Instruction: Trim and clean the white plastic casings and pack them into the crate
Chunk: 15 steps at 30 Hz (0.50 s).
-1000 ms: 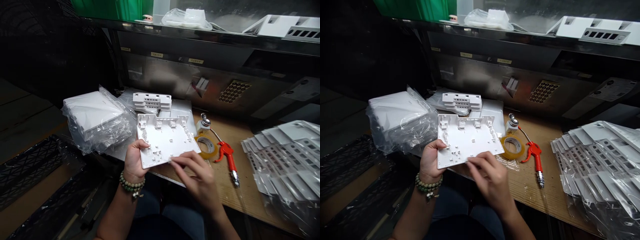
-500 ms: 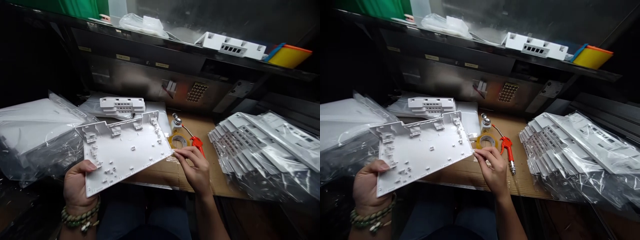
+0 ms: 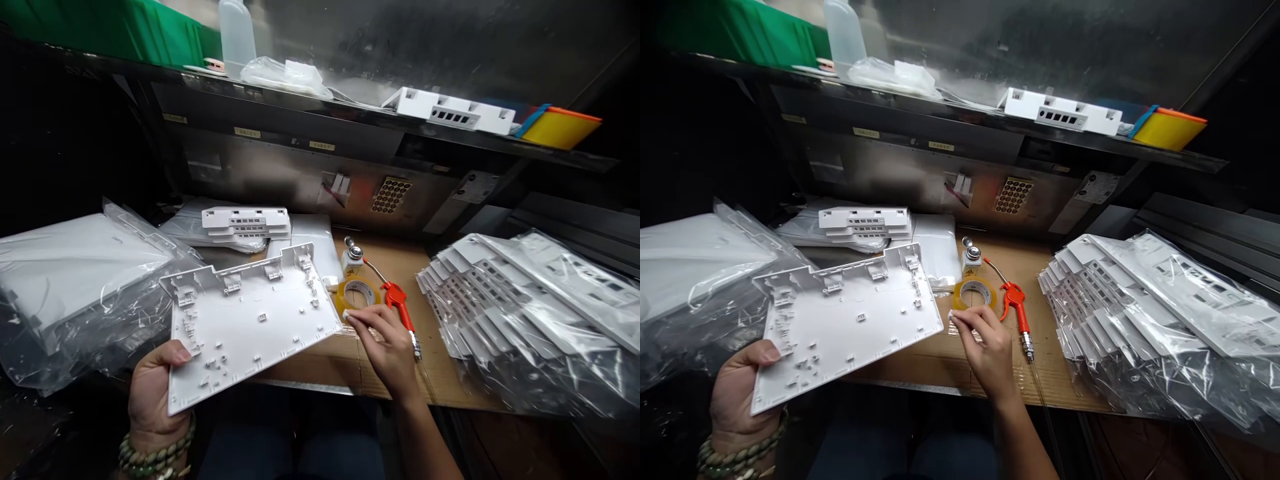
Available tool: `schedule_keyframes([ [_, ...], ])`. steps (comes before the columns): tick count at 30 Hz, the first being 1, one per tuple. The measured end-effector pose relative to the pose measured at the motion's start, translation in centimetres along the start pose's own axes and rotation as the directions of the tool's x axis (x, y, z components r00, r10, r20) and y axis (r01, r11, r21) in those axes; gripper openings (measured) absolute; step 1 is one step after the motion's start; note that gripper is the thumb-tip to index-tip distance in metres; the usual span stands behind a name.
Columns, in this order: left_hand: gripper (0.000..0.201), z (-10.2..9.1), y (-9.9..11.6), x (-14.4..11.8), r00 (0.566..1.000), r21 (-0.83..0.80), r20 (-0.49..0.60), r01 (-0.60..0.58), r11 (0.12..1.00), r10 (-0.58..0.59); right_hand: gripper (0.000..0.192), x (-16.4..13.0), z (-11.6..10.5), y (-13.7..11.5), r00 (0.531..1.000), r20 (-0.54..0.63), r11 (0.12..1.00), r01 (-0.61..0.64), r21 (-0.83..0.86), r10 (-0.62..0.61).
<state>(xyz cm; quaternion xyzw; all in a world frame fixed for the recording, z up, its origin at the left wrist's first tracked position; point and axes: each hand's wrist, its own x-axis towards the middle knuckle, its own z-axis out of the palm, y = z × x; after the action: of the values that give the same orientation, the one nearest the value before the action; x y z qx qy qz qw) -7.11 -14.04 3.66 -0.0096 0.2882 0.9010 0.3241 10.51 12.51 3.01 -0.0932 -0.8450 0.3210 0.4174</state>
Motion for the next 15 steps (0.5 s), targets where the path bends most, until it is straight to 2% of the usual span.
schedule_keyframes([
  [3, 0.124, -0.2, -0.1, -0.2, 0.998, -0.015, -0.035, 0.053, 0.999, -0.053, 0.014, 1.7, -0.4, 0.5, 0.993, -0.101, 0.998, -0.056, -0.007, 0.055],
  [6, 0.124, -1.1, -0.4, -0.5, 0.995, 0.015, -0.061, 0.085, 0.996, -0.084, 0.014, 4.1, -0.1, -0.3, 0.982, -0.181, 0.998, -0.044, 0.044, 0.051],
  [8, 0.125, -2.2, -0.5, -0.8, 0.991, 0.059, -0.075, 0.115, 0.992, -0.111, 0.015, 5.5, 0.5, -1.0, 0.982, -0.186, 0.996, -0.002, 0.092, 0.019],
  [12, 0.116, -4.7, -0.6, -1.2, 0.964, 0.07, -0.041, 0.266, 0.961, -0.264, 0.015, 6.4, 1.7, -1.4, 0.987, -0.16, 0.992, 0.018, 0.121, 0.001],
  [15, 0.109, -5.5, -0.8, -1.4, 0.964, 0.029, -0.022, 0.265, 0.964, -0.265, 0.014, 6.0, 2.0, -1.3, 0.984, -0.171, 0.992, -0.018, 0.123, 0.039],
])
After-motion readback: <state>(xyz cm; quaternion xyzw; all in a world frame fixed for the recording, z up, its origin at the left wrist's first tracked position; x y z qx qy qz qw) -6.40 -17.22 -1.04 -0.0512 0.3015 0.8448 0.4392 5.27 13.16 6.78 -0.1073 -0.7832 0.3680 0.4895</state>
